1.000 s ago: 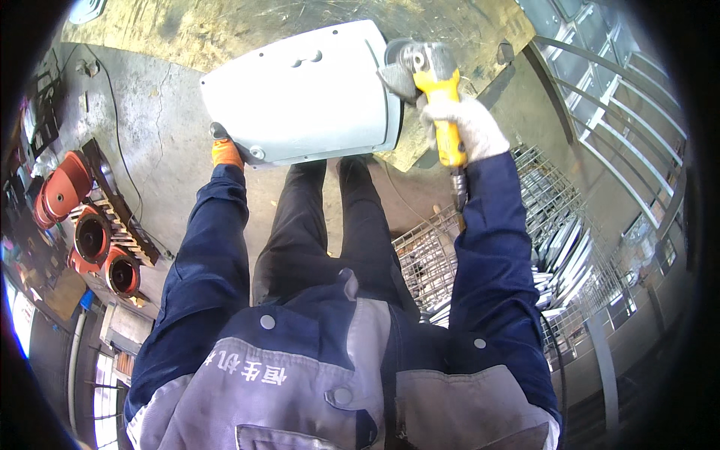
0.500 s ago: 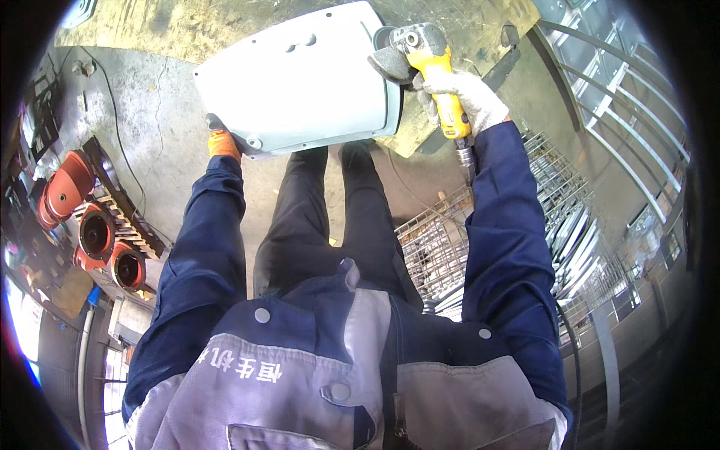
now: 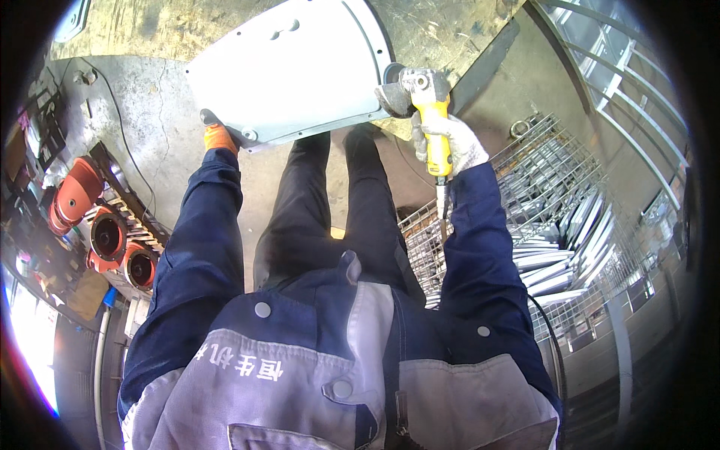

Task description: The person uses an angle grinder to smooth the edges and surfaces of several metal parts. They pick up each part from a stack, grind it on a workbench, and place it back down, repeating the process for multiple pieces.

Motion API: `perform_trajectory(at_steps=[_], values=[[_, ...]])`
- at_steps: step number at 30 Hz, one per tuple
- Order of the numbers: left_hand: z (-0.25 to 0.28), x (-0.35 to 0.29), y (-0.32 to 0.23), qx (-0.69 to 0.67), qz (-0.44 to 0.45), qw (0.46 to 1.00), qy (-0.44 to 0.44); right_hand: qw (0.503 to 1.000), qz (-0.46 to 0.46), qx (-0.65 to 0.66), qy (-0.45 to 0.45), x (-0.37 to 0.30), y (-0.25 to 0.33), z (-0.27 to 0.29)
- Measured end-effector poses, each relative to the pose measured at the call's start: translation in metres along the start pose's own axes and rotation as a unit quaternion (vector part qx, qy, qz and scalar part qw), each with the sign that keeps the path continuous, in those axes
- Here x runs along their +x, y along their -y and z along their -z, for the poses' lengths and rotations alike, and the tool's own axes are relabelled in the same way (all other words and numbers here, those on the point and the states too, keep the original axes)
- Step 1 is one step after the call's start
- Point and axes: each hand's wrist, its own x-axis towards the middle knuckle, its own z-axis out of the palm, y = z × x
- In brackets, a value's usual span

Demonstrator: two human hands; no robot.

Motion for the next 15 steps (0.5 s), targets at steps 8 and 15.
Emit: perform_trajectory(at_steps=[8,15], values=[[-0.005,-0.02,-0.013,0.112,-0.05,0.992,-0.013,0.996,-0.069,0.009,-0.063,-0.029,-0.057,-0.005],[-0.021,-0.103,-0.076,0.071,-0.088,0.99,0.081,0.988,-0.038,-0.138,-0.062,-0.091,-0.022,-0.054]])
